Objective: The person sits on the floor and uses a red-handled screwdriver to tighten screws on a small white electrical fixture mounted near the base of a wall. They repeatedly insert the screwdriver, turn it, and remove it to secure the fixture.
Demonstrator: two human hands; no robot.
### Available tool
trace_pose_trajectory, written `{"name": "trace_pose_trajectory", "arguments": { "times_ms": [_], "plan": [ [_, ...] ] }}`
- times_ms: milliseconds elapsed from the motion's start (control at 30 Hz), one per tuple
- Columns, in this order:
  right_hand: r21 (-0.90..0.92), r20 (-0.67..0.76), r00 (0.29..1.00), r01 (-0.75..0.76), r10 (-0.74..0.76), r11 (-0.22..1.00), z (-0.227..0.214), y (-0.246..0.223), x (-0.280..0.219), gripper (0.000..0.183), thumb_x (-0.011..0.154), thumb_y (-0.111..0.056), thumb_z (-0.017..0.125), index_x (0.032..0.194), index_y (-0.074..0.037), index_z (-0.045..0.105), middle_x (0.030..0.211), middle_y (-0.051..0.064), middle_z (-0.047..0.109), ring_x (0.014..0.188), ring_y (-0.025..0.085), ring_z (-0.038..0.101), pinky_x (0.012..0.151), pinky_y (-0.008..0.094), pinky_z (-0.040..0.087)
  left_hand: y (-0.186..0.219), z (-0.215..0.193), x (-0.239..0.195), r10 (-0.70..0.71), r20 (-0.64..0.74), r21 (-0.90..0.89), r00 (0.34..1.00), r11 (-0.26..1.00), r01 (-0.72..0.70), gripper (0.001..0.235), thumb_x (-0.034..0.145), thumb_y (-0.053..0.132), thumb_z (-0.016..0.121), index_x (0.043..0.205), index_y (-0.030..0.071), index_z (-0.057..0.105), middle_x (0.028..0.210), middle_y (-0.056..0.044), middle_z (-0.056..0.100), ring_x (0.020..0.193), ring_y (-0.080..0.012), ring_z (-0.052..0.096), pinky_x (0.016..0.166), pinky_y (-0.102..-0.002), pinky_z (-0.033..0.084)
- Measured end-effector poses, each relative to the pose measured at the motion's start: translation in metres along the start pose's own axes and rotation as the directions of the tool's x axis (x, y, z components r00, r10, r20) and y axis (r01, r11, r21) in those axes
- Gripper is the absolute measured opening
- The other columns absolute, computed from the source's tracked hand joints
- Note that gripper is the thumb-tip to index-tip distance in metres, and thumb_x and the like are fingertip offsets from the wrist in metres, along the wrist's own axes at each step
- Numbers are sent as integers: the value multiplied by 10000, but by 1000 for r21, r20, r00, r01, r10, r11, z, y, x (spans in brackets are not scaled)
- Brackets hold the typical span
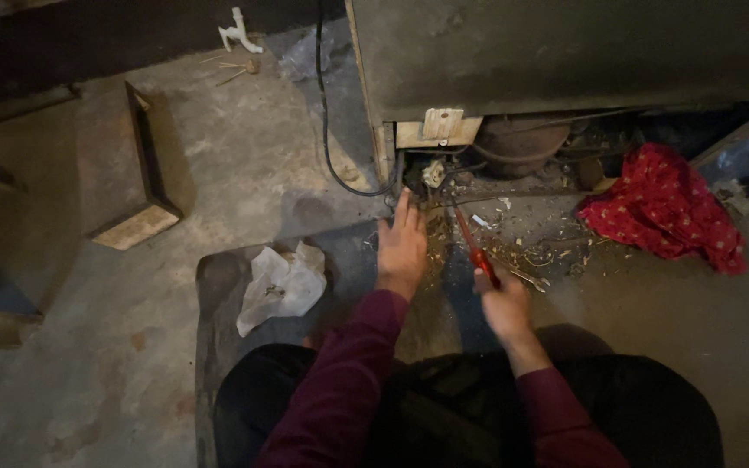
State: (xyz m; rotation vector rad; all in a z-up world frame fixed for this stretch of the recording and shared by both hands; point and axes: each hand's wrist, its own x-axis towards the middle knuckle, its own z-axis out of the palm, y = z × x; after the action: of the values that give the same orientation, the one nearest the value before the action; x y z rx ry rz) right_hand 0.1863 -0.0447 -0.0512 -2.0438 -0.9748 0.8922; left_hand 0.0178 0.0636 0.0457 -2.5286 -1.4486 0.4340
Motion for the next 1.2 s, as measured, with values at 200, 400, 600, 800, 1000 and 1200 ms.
{"name": "trace_pose_trajectory", "arguments": {
  "times_ms": [200, 400, 600, 800, 1000, 1200],
  "plan": [
    [-3, -44, 992, 118, -118, 993, 6, 14, 6, 368, 978, -421, 667, 1102, -89, 768, 795, 55, 736, 757, 175, 681, 736, 353, 528, 3, 9, 7, 43, 12, 23, 999, 999, -44, 731, 938, 244, 636, 1583, 83, 332, 1642, -141, 278, 1561, -363, 30, 1076, -555, 403],
    [121, -85, 985, 157, -147, 980, 14, 21, 10, 334, 954, -355, 672, 1151, -97, 752, 784, 70, 739, 735, 164, 676, 721, 338, 531, 30, 22, 36, -68, -54, -244, 996, 968, 53, 673, 946, 266, 613, 1550, 59, 399, 1625, -128, 357, 1496, -325, 293, 1197, -599, 293],
    [60, -106, 987, 129, -122, 990, 7, 20, 13, 354, 974, -377, 681, 1112, -58, 750, 804, 81, 736, 750, 187, 687, 742, 361, 535, 48, 46, 91, -243, 69, -380, 968, 890, 251, 735, 949, 333, 582, 1577, 43, 332, 1603, -107, 369, 1402, -301, 421, 1135, -579, 329],
    [106, -69, 985, 166, -160, 980, 1, 13, 18, 355, 949, -379, 677, 1107, -71, 756, 773, 67, 724, 734, 185, 664, 716, 356, 525, 28, 52, 104, -471, -64, -534, 880, 761, 369, 800, 959, 460, 586, 1570, 65, 253, 1576, -135, 373, 1264, -293, 553, 976, -523, 426],
    [134, -39, 995, 93, -88, 987, -1, 8, 21, 368, 936, -367, 661, 1201, -122, 733, 769, 58, 731, 735, 186, 663, 712, 345, 517, 21, 22, 101, -370, 259, -371, 892, 815, 446, 908, 985, 333, 631, 1715, 91, 150, 1341, -99, 665, 1131, -260, 696, 1106, -520, 420],
    [69, 2, 995, 102, -102, 992, 0, -10, 14, 378, 949, -400, 653, 1184, -117, 736, 875, 94, 766, 835, 223, 718, 804, 373, 542, 32, 6, 96, -360, 190, -187, 913, 900, 394, 954, 849, 358, 697, 1583, 30, 183, 1575, -153, 328, 1337, -261, 473, 1065, -658, 314]
  ]
}}
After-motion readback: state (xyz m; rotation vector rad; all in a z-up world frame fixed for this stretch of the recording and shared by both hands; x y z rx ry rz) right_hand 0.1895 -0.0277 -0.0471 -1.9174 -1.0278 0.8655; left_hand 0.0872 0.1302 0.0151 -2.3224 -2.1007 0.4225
